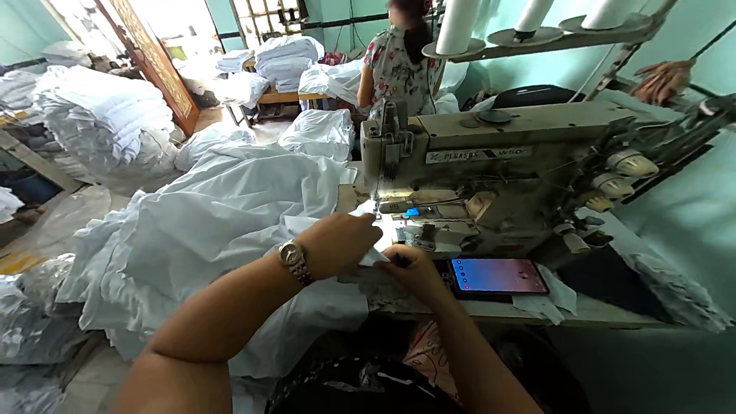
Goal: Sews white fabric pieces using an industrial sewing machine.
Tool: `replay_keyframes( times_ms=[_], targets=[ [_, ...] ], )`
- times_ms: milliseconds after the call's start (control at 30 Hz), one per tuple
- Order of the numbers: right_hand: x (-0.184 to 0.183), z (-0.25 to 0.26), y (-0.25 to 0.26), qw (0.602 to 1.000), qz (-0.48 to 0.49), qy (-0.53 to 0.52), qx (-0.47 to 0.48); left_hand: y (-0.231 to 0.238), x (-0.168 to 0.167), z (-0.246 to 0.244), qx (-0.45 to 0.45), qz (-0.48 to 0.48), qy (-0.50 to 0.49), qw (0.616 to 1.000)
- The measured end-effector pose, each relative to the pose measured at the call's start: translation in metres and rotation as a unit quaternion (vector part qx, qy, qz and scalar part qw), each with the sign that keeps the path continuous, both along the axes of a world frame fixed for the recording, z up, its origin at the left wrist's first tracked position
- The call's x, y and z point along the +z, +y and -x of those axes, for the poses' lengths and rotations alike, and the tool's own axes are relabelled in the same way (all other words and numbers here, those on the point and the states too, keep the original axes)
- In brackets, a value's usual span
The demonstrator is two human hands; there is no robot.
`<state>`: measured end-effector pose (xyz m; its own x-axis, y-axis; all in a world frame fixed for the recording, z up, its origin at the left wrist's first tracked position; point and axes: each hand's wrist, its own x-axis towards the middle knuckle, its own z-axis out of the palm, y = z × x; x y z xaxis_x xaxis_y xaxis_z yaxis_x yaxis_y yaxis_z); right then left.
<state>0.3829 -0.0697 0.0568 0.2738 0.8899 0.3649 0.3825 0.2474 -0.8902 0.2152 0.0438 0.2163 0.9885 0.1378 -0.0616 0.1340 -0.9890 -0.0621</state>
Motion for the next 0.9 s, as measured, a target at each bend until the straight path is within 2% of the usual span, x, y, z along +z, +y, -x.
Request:
replay_keyframes(
  times_ms=[67,200,267,333,400,533,633,767,833,900],
  targets=[
    [-0.002,0.000,0.001,1.000,-0.009,-0.001,0.003,-0.003,0.001,0.001,0.033,-0.026,-0.001,0.999],
    [-0.002,0.000,-0.001,1.000,-0.016,0.003,0.001,-0.012,0.005,0.001,0.013,0.001,0.017,1.000],
    [-0.001,0.001,-0.001,1.000,-0.015,-0.002,-0.004,-0.009,0.000,0.000,0.033,-0.030,-0.016,0.999],
    [-0.001,0.001,0.000,1.000,-0.019,-0.005,-0.003,-0.011,-0.001,0.001,0.041,-0.056,-0.005,0.998],
    [-0.003,0.001,-0.001,1.000,-0.026,0.001,-0.002,-0.014,0.000,0.002,0.019,-0.031,0.028,0.999],
    [-0.001,0.002,-0.001,1.000,-0.022,0.005,-0.007,-0.014,-0.004,0.003,0.059,-0.020,0.010,0.998],
    [-0.001,0.002,0.000,1.000,-0.018,0.000,-0.010,-0.021,0.000,0.003,0.048,0.002,0.034,0.998],
    [-0.001,0.001,0.001,1.000,-0.013,-0.017,-0.013,-0.015,-0.008,0.003,0.058,-0.022,0.003,0.998],
    [0.000,0.000,0.000,1.000,-0.020,-0.014,-0.012,-0.020,-0.008,0.003,0.032,-0.003,0.019,0.999],
    [0.000,0.000,0.000,1.000,-0.015,-0.014,-0.015,-0.015,-0.016,0.002,0.033,0.005,-0.005,0.999]
  ],
)
